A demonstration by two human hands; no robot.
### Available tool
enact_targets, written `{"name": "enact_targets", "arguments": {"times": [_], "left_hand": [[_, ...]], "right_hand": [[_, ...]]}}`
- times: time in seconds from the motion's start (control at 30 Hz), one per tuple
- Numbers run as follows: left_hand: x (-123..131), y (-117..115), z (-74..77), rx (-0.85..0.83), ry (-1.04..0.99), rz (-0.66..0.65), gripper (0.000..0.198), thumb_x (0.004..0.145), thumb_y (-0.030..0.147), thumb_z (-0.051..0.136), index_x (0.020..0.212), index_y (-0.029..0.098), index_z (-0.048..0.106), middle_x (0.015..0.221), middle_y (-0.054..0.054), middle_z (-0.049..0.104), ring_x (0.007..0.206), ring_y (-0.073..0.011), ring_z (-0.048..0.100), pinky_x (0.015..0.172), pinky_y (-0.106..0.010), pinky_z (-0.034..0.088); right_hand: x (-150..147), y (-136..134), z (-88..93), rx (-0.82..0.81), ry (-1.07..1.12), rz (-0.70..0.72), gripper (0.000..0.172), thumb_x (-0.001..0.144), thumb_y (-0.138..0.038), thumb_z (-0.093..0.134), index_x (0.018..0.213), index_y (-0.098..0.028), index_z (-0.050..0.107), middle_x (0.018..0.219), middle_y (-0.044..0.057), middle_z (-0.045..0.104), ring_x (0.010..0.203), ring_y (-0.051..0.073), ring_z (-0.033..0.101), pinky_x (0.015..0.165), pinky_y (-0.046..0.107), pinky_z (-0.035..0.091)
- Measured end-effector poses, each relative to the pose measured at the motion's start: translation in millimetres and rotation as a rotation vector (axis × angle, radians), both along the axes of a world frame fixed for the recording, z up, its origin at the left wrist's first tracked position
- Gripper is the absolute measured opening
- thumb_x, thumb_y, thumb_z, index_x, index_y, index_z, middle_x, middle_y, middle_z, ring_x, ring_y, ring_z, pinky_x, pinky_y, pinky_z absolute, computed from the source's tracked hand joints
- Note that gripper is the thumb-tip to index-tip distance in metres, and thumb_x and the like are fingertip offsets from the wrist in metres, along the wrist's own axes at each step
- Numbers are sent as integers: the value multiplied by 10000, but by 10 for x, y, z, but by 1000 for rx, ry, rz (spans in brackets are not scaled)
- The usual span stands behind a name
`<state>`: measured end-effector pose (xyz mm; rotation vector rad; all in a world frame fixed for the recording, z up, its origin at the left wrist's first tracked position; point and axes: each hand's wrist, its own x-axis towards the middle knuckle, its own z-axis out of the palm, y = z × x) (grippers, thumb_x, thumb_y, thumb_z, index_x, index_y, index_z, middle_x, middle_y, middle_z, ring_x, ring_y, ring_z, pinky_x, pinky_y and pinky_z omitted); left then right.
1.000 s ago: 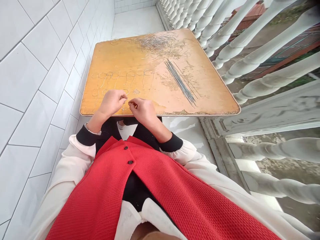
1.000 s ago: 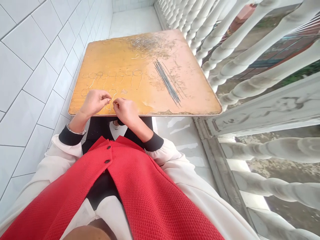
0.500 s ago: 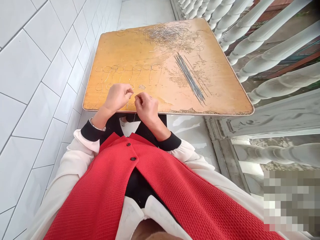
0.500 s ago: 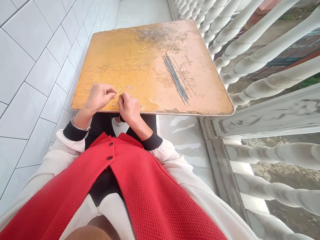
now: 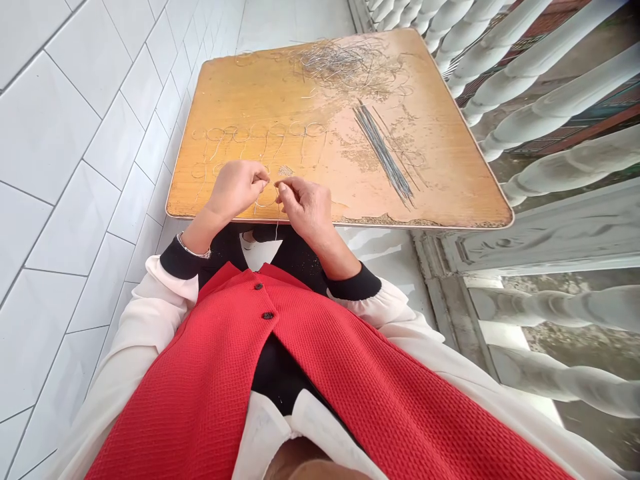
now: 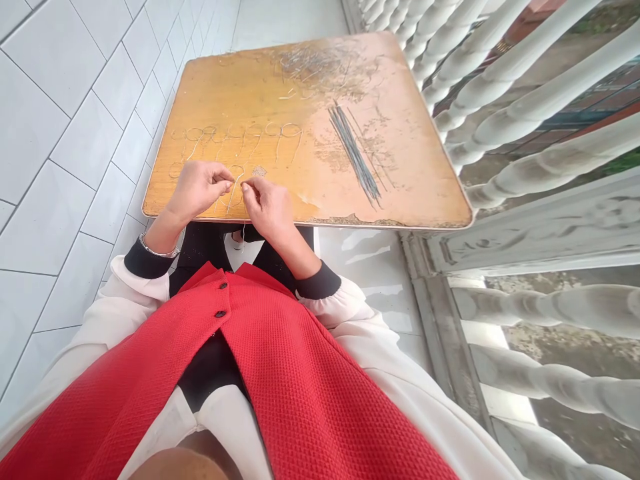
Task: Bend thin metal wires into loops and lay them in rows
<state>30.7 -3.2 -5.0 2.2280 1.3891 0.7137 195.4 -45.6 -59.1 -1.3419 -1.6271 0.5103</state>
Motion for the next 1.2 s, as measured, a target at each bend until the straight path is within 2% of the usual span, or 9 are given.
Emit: {"name": "enact_targets", "arguments": {"times": [0.17, 0.33, 0.47, 0.67, 0.73, 0.87, 1.03, 1.1, 1.2], "left_hand": [[-1, -19, 14, 27, 17, -53, 195, 818, 147, 591, 821, 216, 774, 824, -30, 782, 812, -191, 700, 787, -335, 536], [11, -17, 26, 8, 20, -76, 232, 798, 102, 587, 825, 208, 791, 822, -32, 779, 816, -201, 700, 785, -354, 531], [10, -7, 16, 13, -11, -71, 197, 829, 133, 599, 818, 211, 780, 807, -29, 771, 822, -198, 700, 793, -349, 529], [-58, 11, 42, 41, -19, -64, 171, 849, 164, 612, 786, 223, 760, 779, -22, 761, 769, -182, 690, 765, -334, 525], [-71, 27, 45, 51, -20, -66, 167, 857, 174, 615, 793, 223, 761, 799, -24, 768, 779, -179, 692, 772, -331, 527], [-77, 41, 34, 38, -53, -83, 124, 864, 184, 651, 889, 209, 770, 836, -28, 773, 793, -168, 701, 793, -317, 541], [-204, -46, -69, 138, -189, -161, 265, 900, 261, 691, 1161, 232, 724, 1053, -42, 769, 921, -150, 718, 809, -266, 559], [-280, -101, -155, 173, -214, -229, 285, 902, 246, 688, 1184, 224, 718, 1127, -57, 753, 936, -139, 713, 755, -232, 557], [-338, -151, -291, 213, -210, -296, 223, 906, 195, 661, 1109, 216, 750, 1074, -51, 752, 894, -123, 700, 718, -211, 547]], "right_hand": [[-17, 39, -9, -20, 0, 12, 207, 942, -379, 608, 885, -210, 712, 670, 10, 654, 624, 158, 587, 662, 302, 461], [-49, 38, -34, -79, 144, 30, 149, 920, -327, 651, 828, -215, 680, 662, -7, 634, 619, 148, 594, 623, 280, 447], [-57, 56, -28, -137, 257, 43, 251, 905, -441, 685, 812, -209, 669, 626, -18, 636, 513, 112, 557, 554, 256, 438], [-11, -40, -2, -295, 515, 210, 500, 861, -690, 643, 882, -193, 694, 675, 14, 689, 461, 88, 553, 450, 229, 416], [-11, -88, -12, -359, 580, 265, 468, 829, -648, 711, 914, -189, 703, 682, 15, 703, 456, 84, 555, 436, 221, 417], [-46, -125, -57, -434, 657, 298, 339, 770, -440, 833, 937, -177, 698, 653, -7, 700, 449, 66, 538, 440, 202, 432], [-58, -115, -83, -401, 789, 292, 396, 701, -463, 868, 921, -175, 708, 637, -24, 697, 449, 56, 540, 448, 195, 449], [-48, -113, -75, -384, 835, 307, 435, 651, -487, 897, 902, -179, 719, 634, -23, 704, 451, 56, 545, 445, 190, 446], [-42, -115, -50, -372, 879, 329, 431, 633, -495, 913, 876, -188, 732, 636, -19, 710, 441, 51, 529, 432, 186, 428]]}}
